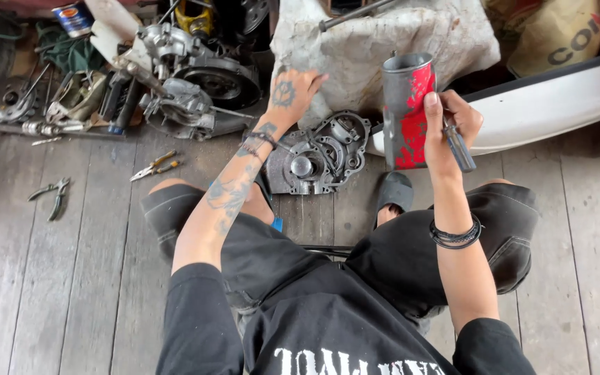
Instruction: Scraping paint or residue from motorcycle engine components using a screwdriver.
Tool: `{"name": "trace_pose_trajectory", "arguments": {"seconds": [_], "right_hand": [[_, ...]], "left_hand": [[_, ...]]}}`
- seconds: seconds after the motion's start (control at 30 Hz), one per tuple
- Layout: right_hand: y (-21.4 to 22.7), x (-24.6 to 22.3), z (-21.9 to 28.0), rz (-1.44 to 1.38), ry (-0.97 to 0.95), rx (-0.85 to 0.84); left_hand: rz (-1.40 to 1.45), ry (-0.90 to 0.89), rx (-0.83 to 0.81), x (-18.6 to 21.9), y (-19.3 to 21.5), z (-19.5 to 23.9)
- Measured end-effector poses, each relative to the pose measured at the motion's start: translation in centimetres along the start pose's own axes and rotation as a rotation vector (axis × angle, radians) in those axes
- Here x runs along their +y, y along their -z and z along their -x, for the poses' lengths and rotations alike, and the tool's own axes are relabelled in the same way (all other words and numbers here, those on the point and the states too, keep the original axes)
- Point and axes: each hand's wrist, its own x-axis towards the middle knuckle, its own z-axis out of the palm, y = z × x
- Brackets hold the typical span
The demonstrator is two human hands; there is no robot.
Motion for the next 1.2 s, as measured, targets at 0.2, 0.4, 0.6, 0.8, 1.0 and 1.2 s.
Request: {"name": "trace_pose_trajectory", "arguments": {"seconds": [0.2,0.4,0.6,0.8,1.0,1.2], "right_hand": [[-1.3,-4.2,-1.0,0.049,0.104,0.076],[-1.7,-2.3,-1.9,-0.116,0.057,0.113],[-3.7,2.6,-2.2,-0.455,-0.187,0.177],[-7.2,16.4,-0.2,-0.494,-0.467,0.194],[-7.6,5.0,-0.5,-0.414,-0.373,-0.263],[-3.3,8.0,-1.9,-0.444,-0.507,-0.115]], "left_hand": [[-0.124,0.253,-0.404,5.4,-0.2,-1.7],[0.368,-0.009,-0.200,6.8,-2.9,-3.5],[1.205,0.388,-0.493,11.7,2.7,-4.2],[1.430,0.500,-0.313,9.0,-7.4,-1.3],[1.366,0.558,-0.313,6.9,-13.0,3.5],[1.847,0.632,-0.276,5.6,-12.1,3.4]]}}
